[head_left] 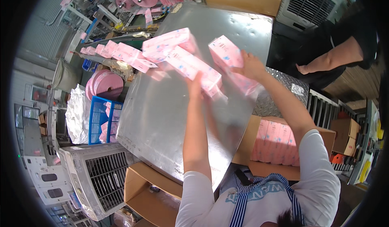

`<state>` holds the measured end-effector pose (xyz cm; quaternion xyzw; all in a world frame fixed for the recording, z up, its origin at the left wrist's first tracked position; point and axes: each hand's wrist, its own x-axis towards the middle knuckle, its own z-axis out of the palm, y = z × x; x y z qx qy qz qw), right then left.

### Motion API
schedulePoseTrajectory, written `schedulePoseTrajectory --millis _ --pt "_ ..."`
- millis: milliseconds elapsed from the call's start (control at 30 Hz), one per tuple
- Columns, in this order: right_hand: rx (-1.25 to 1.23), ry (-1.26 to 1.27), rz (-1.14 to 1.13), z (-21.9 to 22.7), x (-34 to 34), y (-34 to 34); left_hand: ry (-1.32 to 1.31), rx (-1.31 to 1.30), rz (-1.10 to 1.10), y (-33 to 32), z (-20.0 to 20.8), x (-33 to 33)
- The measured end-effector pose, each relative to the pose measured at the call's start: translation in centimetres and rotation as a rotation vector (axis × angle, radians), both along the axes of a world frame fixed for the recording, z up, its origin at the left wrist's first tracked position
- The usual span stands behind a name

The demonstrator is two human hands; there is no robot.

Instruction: The person packs pink-wrapped items into cardboard boxes on a conveyor belt. They place bubble wrap and multiple stacks of the items into the boxes, close the flaps, and move the sealed boxes along the line.

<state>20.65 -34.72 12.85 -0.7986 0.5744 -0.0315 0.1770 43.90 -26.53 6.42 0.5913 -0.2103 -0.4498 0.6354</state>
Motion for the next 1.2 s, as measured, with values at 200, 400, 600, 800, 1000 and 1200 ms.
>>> schedulePoseTrajectory --millis 200,400,600,800,1000,1200 --pt "0.599 -0.916 0.013 -4.2 3.7 -0.8 0.060 0.212 -0.468 7.1 1.4 0.6" --pt "0.683 -1.034 0.103 -3.0 2.5 7.6 0.006 0.395 -0.413 16.9 2.0 -0.4" --pt "0.568 -1.061 0.048 0.1 -3.6 17.3 -0.271 0.068 -0.514 23.0 2.9 -4.0" --pt "-0.013 -0.547 0.080 2.7 -20.8 30.8 -0.103 -0.068 -0.642 29.4 4.3 -16.7" --pt "0.250 -0.559 -0.449 -3.1 -29.8 39.1 -0.637 0.299 -1.210 28.2 2.4 -25.4" --pt "0.400 -0.471 -0.587 -13.2 -25.2 36.4 -1.241 0.480 -1.501 24.3 -4.7 -23.9"
